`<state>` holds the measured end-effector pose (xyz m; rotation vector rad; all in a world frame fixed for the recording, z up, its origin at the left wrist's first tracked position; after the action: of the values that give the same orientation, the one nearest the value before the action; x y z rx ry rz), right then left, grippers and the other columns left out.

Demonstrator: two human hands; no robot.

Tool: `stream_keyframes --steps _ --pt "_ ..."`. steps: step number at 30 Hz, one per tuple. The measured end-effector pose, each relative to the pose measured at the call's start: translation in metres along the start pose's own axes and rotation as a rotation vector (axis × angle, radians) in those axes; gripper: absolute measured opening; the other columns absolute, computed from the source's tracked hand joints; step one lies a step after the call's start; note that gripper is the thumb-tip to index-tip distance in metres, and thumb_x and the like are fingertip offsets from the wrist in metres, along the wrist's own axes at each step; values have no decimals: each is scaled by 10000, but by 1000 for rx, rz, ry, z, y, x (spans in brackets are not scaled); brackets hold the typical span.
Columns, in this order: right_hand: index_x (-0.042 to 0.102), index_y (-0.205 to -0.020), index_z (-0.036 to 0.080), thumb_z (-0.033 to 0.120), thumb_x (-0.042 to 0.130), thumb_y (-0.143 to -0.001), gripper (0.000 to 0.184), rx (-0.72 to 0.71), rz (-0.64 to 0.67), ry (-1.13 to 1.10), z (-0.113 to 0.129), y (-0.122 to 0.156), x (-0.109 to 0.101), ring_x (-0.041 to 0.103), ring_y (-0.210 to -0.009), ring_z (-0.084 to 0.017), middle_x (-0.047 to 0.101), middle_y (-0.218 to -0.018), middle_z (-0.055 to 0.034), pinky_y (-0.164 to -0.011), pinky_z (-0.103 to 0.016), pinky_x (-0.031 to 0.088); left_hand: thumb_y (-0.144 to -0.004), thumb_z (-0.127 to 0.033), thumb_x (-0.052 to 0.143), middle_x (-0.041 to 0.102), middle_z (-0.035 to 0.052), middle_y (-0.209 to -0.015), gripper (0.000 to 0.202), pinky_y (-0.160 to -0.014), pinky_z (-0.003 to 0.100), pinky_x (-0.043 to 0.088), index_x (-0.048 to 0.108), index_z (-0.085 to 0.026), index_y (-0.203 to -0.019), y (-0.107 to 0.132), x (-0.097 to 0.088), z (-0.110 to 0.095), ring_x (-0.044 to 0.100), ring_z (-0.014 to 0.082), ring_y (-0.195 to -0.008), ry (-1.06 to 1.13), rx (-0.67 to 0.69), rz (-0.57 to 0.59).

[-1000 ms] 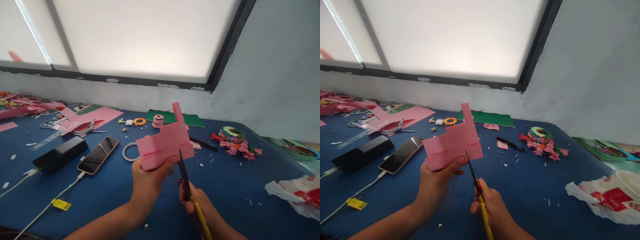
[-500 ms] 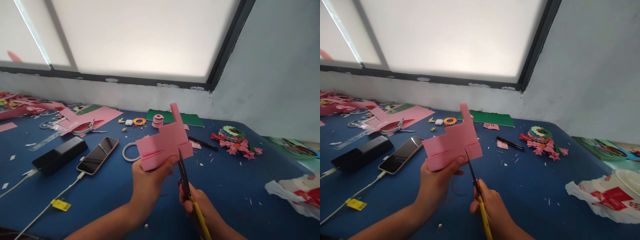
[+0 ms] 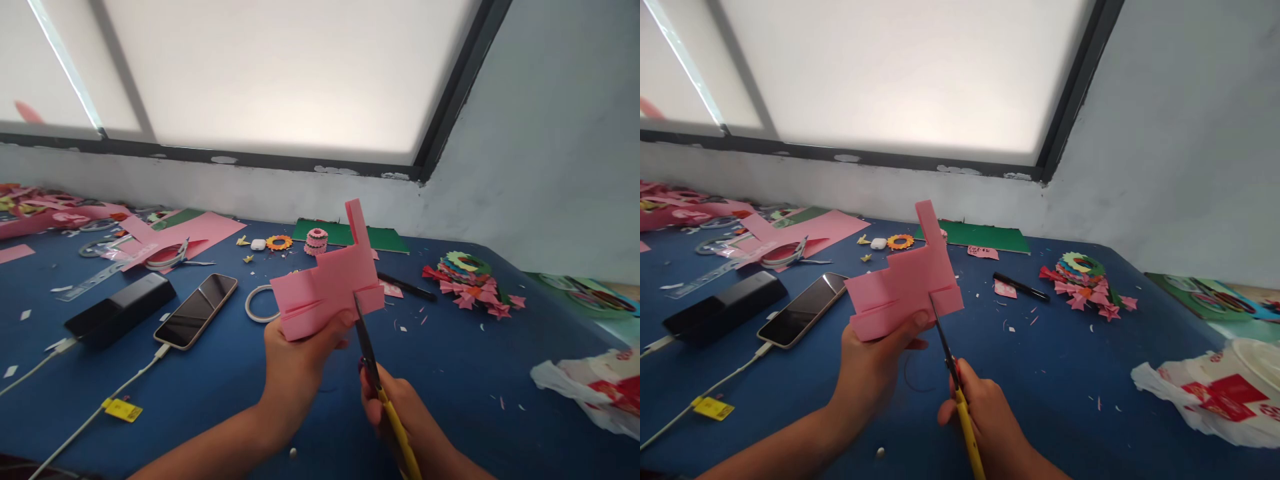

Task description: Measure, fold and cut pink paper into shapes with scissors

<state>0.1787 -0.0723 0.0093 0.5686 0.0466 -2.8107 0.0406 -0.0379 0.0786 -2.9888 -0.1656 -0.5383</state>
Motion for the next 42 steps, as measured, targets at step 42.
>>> stream_keyframes --steps 42 --pt "366 -704 199 654 570 -711 499 -129 -142 -492 -11 -16 -17 418 -398 -60 568 -694 -4 -406 -204 340 -659 -200 696 644 4 -701 89 -496 185 514 681 -151 -731 -14 -9 -11 604 135 -662 118 -37 82"
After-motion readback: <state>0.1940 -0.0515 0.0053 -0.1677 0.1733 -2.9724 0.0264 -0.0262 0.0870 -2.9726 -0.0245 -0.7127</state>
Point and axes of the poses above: each hand's wrist, its own y-axis away from the middle knuckle, its own x-axis out of the palm, z = x × y, the point moved 1 cm from there along -y, towards the middle knuckle
